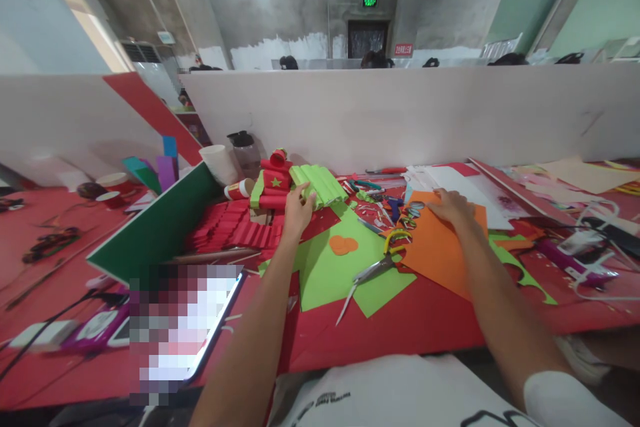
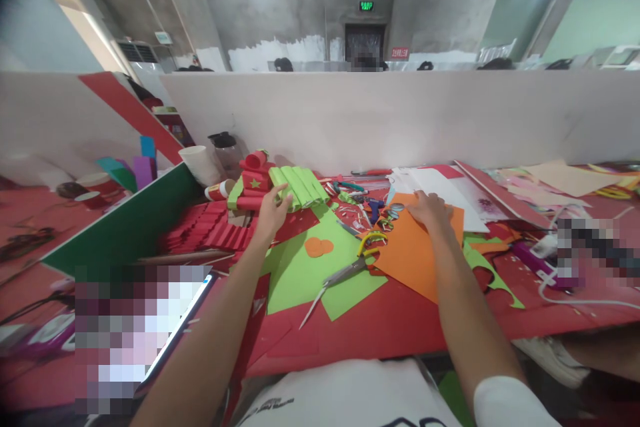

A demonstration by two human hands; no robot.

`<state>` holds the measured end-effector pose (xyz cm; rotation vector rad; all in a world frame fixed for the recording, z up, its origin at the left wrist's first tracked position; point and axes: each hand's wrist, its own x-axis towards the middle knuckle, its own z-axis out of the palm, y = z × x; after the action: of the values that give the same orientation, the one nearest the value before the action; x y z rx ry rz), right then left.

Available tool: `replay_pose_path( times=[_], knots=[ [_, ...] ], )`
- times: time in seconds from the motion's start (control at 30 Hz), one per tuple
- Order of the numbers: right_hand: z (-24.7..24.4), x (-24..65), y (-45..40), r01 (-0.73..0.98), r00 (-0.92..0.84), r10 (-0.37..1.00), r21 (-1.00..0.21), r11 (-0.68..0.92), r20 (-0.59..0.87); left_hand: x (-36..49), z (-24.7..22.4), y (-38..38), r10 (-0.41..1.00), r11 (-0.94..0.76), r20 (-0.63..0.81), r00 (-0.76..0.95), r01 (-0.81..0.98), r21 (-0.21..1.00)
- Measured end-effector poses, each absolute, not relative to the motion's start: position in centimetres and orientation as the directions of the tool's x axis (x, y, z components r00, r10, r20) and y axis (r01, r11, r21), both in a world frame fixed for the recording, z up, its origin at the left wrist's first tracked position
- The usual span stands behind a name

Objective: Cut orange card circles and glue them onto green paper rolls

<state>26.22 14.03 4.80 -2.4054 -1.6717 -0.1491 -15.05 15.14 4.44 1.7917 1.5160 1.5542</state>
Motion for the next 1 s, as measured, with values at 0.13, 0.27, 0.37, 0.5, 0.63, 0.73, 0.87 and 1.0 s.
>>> replay_pose_path(
  times=[0.13, 0.27, 0.37, 0.5, 0.63, 0.73, 0.87, 1.0],
  knots=[
    [4.8, 26.5, 14.1, 0.939, 0.344, 0.917, -0.102, -0.329, 0.204, -15.0, 5.0, 14.4, 0.842, -0.344, 0.529, -0.107, 0.650, 0.677],
    [4.9, 26.6, 14.2, 0.947, 0.322, 0.919, -0.080, -0.312, 0.226, -14.6, 5.1, 13.4, 0.892, -0.290, 0.451, -0.012, 0.752, 0.592],
    [5.1, 26.6, 14.4, 0.956, 0.292, 0.927, -0.087, -0.280, 0.233, -14.5, 4.9, 13.2, 0.927, -0.264, 0.372, 0.056, 0.801, 0.537],
    [5.0, 26.3, 14.4, 0.967, 0.248, 0.942, -0.112, -0.228, 0.226, -14.9, 4.7, 13.3, 0.920, -0.225, 0.389, 0.040, 0.867, 0.445],
    [4.7, 26.1, 14.4, 0.973, 0.225, 0.954, -0.105, -0.208, 0.199, -15.0, 5.3, 13.2, 0.848, -0.329, 0.523, 0.088, 0.861, 0.388],
    [4.5, 26.3, 14.5, 0.967, 0.248, 0.945, -0.102, -0.232, 0.212, -14.6, 6.1, 12.7, 0.842, -0.465, 0.481, 0.244, 0.780, 0.418],
    [4.3, 26.6, 14.8, 0.967, 0.255, 0.936, -0.092, -0.239, 0.243, -14.3, 6.9, 12.0, 0.816, -0.572, 0.261, 0.515, 0.659, 0.488],
    [4.3, 26.6, 15.1, 0.964, 0.262, 0.933, -0.101, -0.244, 0.247, -14.7, 6.7, 11.8, 0.764, -0.578, 0.102, 0.637, 0.605, 0.548]
  ],
)
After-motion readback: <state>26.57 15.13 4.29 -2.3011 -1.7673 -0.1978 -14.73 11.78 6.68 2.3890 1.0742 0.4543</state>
